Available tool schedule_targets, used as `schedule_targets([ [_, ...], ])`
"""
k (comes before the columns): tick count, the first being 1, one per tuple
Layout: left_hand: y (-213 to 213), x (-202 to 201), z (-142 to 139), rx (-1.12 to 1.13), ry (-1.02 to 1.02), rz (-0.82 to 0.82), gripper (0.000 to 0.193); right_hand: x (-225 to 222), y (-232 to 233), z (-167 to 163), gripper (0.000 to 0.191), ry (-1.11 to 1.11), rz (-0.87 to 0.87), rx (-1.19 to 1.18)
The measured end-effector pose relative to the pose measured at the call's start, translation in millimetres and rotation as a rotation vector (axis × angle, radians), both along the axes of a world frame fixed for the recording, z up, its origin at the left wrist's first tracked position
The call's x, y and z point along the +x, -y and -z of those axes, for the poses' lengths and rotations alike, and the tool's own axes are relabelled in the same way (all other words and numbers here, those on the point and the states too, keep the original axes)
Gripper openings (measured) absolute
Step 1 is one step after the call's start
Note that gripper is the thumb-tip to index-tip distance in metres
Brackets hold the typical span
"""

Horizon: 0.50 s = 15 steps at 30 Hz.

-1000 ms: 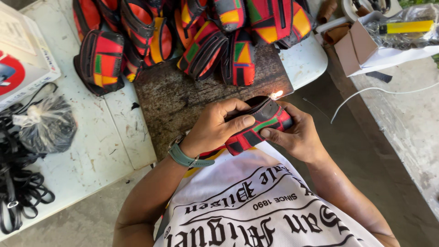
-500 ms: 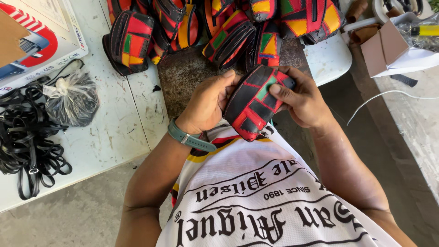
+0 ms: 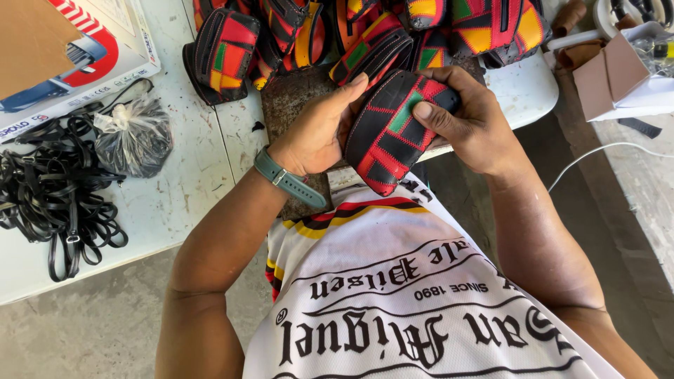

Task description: The person holds small colorful fabric coin purses and uses a lighter to burn off loose threads along the seams, turning each purse to treat different edges. They then set finished purses on the table, arrange them in rows, and place them with plastic bags into cardboard boxes.

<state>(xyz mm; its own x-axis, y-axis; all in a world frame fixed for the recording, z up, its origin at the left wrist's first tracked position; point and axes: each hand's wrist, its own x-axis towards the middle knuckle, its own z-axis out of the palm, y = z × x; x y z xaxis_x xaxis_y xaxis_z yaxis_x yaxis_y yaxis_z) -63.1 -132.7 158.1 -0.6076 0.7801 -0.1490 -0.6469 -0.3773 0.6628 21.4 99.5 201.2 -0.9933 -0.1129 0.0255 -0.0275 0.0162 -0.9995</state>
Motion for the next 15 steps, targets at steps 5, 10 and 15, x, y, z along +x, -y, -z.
schedule_targets([
  [5,1.1,-1.9,0.5,0.01,0.004,-0.004,0.046,0.1,3.3,-6.2,0.046,-0.16,-0.051,0.089],
  [10,0.0,-1.2,-2.8,0.067,0.013,-0.011,0.046,-2.0,1.5,-4.2,0.042,-0.28,-0.08,0.151],
  [15,-1.7,29.0,-8.1,0.094,-0.035,0.1,0.055,-19.6,11.3,-1.9,0.049,-0.182,0.032,0.148],
])
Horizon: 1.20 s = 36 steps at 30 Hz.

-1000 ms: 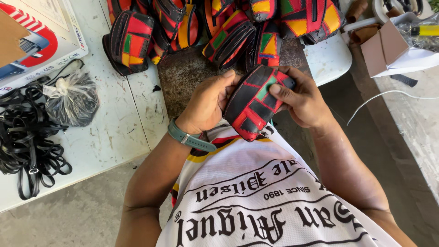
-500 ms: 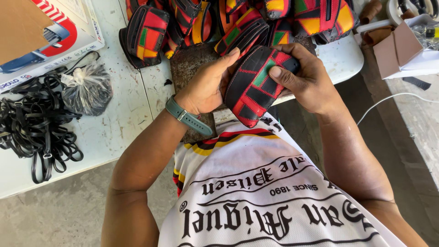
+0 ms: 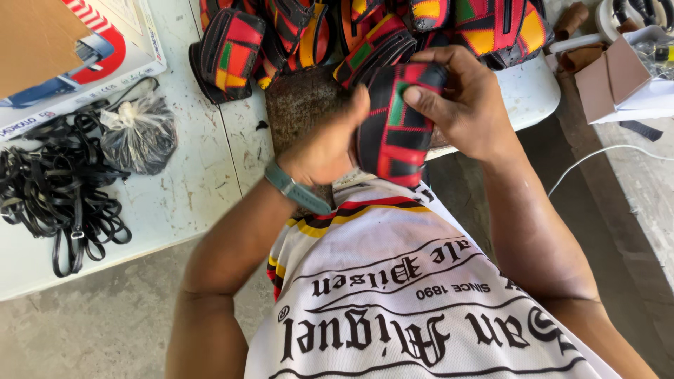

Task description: The person holds small colorful fabric coin purses and uses a lighter to burn off loose threads along the seams, turning each purse to treat different edges. They then set finished purses on the table, arrange them in rows, and place them with plastic bags into cardboard boxes.

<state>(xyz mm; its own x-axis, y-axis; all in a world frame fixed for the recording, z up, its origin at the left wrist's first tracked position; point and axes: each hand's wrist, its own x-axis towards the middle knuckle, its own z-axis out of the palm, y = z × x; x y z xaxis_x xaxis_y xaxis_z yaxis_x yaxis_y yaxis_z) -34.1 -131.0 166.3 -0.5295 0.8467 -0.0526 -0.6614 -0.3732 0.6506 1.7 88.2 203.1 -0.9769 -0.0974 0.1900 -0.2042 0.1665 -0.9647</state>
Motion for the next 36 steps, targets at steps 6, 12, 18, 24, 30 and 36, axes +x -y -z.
schedule_targets([
  [6,-6.1,24.8,10.8,0.068,-0.443,-0.373,0.051,-6.5,2.1,-6.5,0.037,0.049,0.075,-0.329],
  [12,15.4,9.9,29.1,0.136,-0.401,-0.424,0.041,35.1,-4.3,6.2,0.021,0.29,-0.138,-0.59],
  [18,20.8,12.5,42.8,-0.007,-0.562,-0.463,0.029,33.9,17.4,25.0,0.013,0.371,-0.186,-0.823],
  [24,30.5,7.3,50.1,-0.16,-0.648,-0.462,0.028,34.4,23.7,19.1,0.018,0.449,-0.186,-0.898],
  [30,27.5,-0.3,57.1,-0.068,-0.707,-0.502,0.033,34.0,27.1,19.0,0.022,0.452,-0.244,-0.94],
  [36,23.0,4.1,30.1,-0.049,-0.62,-0.499,0.027,34.4,23.0,14.7,0.025,0.321,-0.22,-0.772],
])
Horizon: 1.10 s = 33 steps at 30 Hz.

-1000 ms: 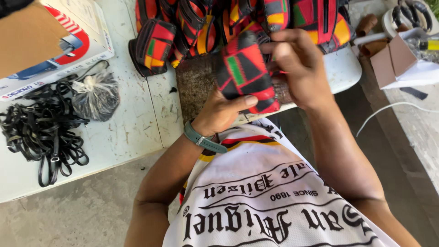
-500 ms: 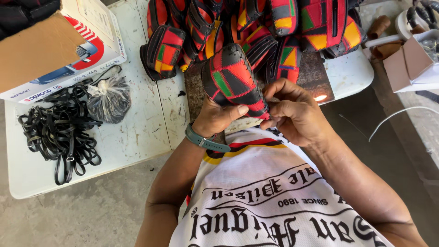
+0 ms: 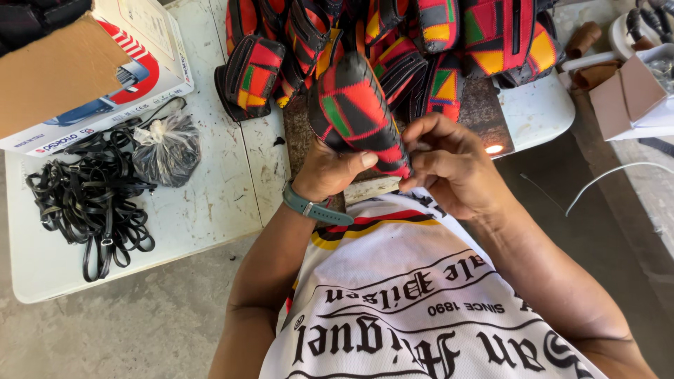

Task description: The person holds small colorful fabric coin purses and uses a lighter to burn off loose threads along the seams, turning each purse to treat different edges. They then set finished purses on the table, arrange them in rows, and place them with plastic bags into cardboard boxes.

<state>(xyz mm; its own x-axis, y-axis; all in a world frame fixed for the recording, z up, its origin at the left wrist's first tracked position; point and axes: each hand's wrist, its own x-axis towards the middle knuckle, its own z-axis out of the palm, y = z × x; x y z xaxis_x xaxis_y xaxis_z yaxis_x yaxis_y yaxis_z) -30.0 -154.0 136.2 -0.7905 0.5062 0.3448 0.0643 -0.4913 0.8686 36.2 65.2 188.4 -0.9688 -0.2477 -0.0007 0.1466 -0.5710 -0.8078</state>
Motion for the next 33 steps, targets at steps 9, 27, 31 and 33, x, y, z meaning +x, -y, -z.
schedule_targets([
  [9,-17.2,22.6,-40.9,-0.3,-0.238,-0.355,0.02,-8.7,-3.3,15.4,0.033,-0.21,0.174,0.498],
  [27,-12.4,19.5,-36.3,-0.22,-0.183,-0.357,0.013,-16.7,-17.6,27.7,0.016,-0.163,0.255,0.497],
  [31,-12.3,16.9,-35.9,-0.225,-0.179,-0.384,0.01,-16.2,-9.2,21.9,0.023,-0.403,0.382,0.566],
  [33,-12.6,17.4,-35.5,-0.294,-0.234,-0.457,0.009,-15.7,1.2,15.3,0.026,-0.46,0.415,0.637],
])
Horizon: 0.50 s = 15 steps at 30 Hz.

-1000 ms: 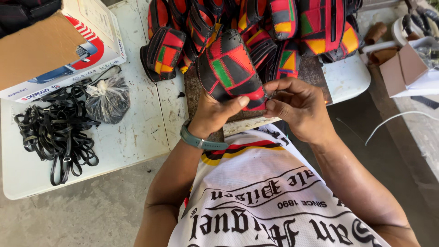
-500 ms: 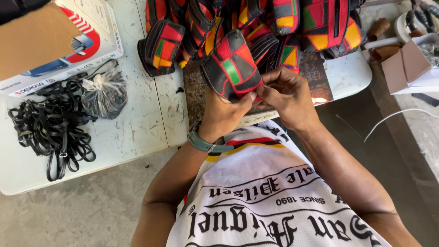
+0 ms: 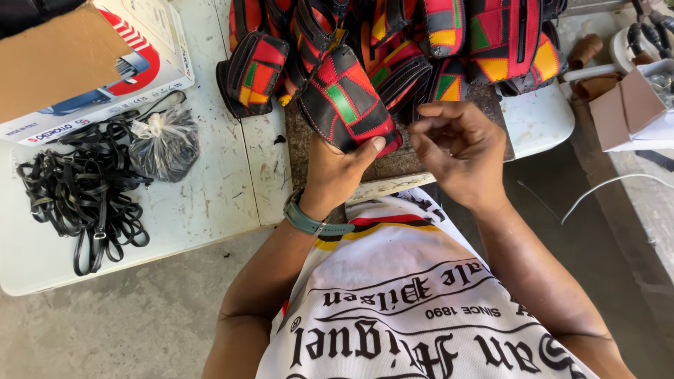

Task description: The person holds small colorful fabric coin purses and uses a lighter to burn off loose threads along the seams, turning each purse to treat different edges. They then set finished purses on the table, arrange them in rows, and place them with plastic bags into cardboard boxes.

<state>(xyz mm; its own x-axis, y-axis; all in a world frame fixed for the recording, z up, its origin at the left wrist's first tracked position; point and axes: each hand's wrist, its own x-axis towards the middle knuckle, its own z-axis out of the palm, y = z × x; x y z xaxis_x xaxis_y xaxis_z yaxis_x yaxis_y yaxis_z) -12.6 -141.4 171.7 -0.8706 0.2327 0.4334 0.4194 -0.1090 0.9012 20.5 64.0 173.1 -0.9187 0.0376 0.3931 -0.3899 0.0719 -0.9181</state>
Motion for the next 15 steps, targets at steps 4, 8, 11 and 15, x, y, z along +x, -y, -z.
schedule_targets([
  [4,-3.8,4.7,0.6,-0.027,-0.017,-0.077,0.011,-1.4,18.4,-15.5,0.023,-0.139,0.122,0.257],
  [8,-10.0,8.2,-0.1,0.008,-0.045,-0.141,0.013,-3.4,27.1,-27.2,0.023,-0.046,0.118,0.297],
  [11,-13.7,10.8,-0.3,-0.01,-0.057,-0.178,0.013,-3.5,33.3,-33.1,0.02,-0.043,0.123,0.316],
  [15,-15.8,15.6,2.9,0.033,-0.086,-0.2,0.013,-1.3,37.1,-40.8,0.015,-0.086,0.159,0.373],
])
